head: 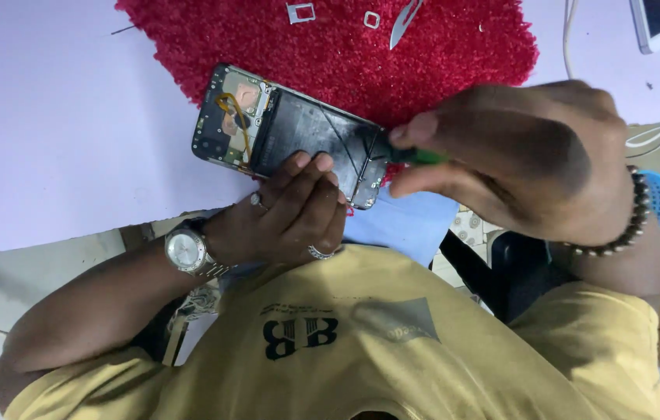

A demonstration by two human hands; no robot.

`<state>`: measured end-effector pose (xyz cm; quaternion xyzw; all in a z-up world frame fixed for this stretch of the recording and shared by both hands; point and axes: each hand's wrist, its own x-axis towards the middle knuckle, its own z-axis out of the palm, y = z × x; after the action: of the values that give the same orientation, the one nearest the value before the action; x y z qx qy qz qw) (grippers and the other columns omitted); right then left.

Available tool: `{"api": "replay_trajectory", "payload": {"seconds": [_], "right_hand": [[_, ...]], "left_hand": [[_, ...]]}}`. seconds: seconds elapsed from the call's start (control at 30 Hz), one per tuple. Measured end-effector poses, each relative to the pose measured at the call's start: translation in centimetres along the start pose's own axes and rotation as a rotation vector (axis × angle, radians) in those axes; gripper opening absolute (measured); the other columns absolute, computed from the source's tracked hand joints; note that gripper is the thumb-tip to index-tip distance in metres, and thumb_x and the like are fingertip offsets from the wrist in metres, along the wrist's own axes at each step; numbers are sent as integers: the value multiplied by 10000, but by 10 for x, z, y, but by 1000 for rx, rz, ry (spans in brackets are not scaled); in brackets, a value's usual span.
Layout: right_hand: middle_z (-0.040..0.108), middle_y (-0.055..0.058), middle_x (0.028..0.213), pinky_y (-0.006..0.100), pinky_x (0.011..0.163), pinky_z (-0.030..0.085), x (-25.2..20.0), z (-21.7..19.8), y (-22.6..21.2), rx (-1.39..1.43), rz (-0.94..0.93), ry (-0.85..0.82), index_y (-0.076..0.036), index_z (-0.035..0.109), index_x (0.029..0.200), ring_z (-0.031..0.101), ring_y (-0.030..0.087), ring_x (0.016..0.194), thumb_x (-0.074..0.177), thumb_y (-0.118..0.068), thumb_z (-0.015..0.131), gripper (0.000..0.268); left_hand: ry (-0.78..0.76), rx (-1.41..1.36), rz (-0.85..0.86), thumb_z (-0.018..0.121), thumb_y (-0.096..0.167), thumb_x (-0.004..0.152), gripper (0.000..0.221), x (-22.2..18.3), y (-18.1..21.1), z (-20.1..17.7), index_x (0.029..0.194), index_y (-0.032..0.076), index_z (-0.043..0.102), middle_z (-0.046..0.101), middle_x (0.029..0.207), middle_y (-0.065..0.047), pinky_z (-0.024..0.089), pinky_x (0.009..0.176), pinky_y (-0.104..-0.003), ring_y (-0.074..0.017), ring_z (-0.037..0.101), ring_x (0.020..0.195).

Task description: The person is disassembling a mobile phone, removing screws and internal components using a screwdriver and manual prying.

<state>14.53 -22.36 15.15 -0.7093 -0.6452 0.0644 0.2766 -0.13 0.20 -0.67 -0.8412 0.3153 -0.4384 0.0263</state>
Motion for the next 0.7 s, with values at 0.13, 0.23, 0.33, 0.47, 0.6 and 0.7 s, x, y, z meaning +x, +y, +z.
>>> {"api": "replay_trajectory", "payload": {"seconds": [0.13, 0.23, 0.33, 0.47, 0.6, 0.7], "right_hand": [[702, 229, 1107, 470, 851, 574, 8, -1, -1, -141, 6, -22, 46, 623, 1115, 692, 398, 1063, 1010, -348, 907, 496], [714, 290, 1316, 479, 920, 638, 23, -9, -19, 69, 105, -142, 113, 557, 1323, 732, 414, 1110, 1049, -76, 708, 365], [619, 90, 929, 383, 655, 511, 2, 0, -19, -220, 192, -147, -21, 699, 1184, 657, 252, 694, 1076, -380, 756, 379], [429, 296, 1698, 581, 747, 639, 13, -13, -31, -205, 148, -280, 136, 601, 1215, 660, 512, 1419, 1004, -210, 817, 459], [758, 175, 1325, 405, 666, 642, 0, 0, -28, -325, -66, -162, 41, 764, 1246, 741, 270, 821, 1097, -65, 747, 183], [499, 31, 729, 387, 547, 385, 1, 4, -28, -526, 80, -87, -105, 576, 866, 510, 249, 577, 1167, -596, 792, 615]], "left_hand": [[-10, 11, 47, 676, 112, 1095, 158, -2, 0, 3, 1154, 28, 556, 614, 1120, -145, 626, 1041, -452, -339, 717, 1119], [-9, 22, 55, 671, 98, 1084, 147, -3, 2, 5, 1129, 33, 547, 617, 1074, -129, 633, 1017, -459, -348, 720, 1108], [2, 39, 59, 655, 106, 1094, 132, -4, 2, 7, 1129, 43, 545, 621, 1052, -119, 604, 1049, -476, -342, 718, 1096], [-16, 95, 71, 635, 150, 1151, 140, -9, 5, 10, 1145, 59, 528, 613, 1070, -119, 510, 1156, -538, -410, 638, 1241], [-5, 89, 76, 644, 141, 1149, 147, -11, 4, 13, 1112, 72, 519, 630, 1121, -133, 528, 1135, -536, -414, 625, 1242], [1, 117, 100, 695, 125, 1133, 186, -9, 2, 13, 1122, 93, 512, 630, 1128, -115, 556, 1109, -481, -319, 722, 1151]]}}
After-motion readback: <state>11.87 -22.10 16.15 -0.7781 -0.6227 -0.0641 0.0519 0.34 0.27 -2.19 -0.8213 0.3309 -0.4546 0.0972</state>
